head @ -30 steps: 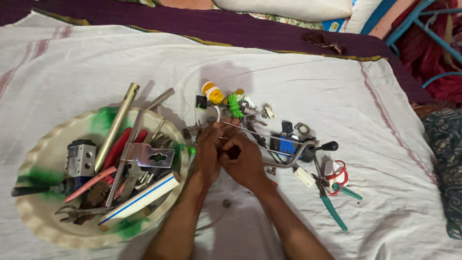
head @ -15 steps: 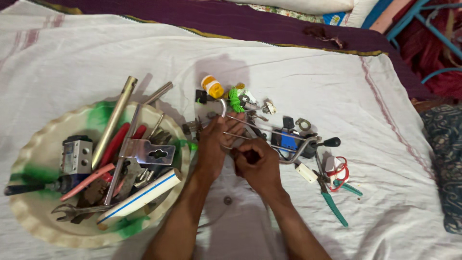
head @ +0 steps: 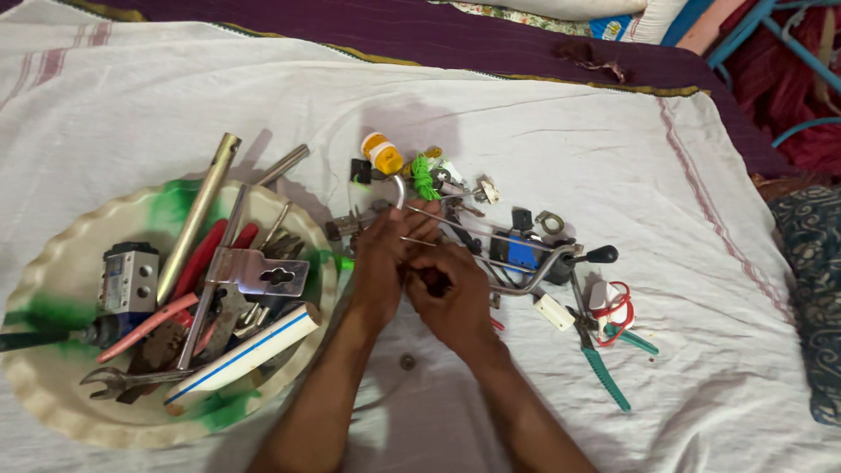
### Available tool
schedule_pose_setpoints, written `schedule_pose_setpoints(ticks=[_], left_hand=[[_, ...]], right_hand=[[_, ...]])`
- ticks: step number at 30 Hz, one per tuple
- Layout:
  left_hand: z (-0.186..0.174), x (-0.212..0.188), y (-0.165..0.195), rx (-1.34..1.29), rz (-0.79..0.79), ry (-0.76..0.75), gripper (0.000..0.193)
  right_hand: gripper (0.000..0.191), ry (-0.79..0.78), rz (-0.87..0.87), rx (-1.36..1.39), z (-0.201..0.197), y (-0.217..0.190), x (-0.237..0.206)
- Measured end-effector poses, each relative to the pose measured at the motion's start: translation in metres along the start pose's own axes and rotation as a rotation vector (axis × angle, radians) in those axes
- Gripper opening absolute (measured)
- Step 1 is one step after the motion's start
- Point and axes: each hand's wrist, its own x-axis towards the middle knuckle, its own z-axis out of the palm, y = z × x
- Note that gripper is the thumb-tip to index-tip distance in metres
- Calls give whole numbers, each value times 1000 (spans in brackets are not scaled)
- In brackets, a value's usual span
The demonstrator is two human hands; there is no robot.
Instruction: The person sits on a bed and works on a curved metal frame among scattered hardware parts, threading and twisting rods and fittings onto the frame by hand while holding it steady, occasionally wiping it with a cloth. The frame is turned over and repositioned on the sheet as the work continues.
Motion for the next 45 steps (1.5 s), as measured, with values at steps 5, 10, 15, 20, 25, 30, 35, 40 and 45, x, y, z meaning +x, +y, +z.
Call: schedule_pose_setpoints(ticks=[5,10,15,20,25,30,35,40,45], left_hand=[[-7,2,1,-31,-42,7,41],[-8,2,5,-47,-42,-31,38],[-5,-1,10,-18,-34,-49,41],[-2,-2,12,-8,-27,-52,40],[-2,-4,12,-21,-6,-62,38],[0,-4,14,-10,-10,-57,38],[3,-4,18,5,-26,-10,37],[6,-7,22,65,-71,20,28],[12,-10,30,88,-18,-53,34]], right_hand=[[15,-170,343,132,-18,9,6],[16,-275,265,82,-47,21,12],[14,-176,643,-5,-57,21,15],[18,-153,284,79,-31,4,10],[37,-356,222,153,-47,-4,13],[40,-466,380,-165,-80,2,23],[37,-440,400,-114,-74,3,18],[36,-481,391,-300,-78,8,17],[33,-425,391,-280,-73,12,15]])
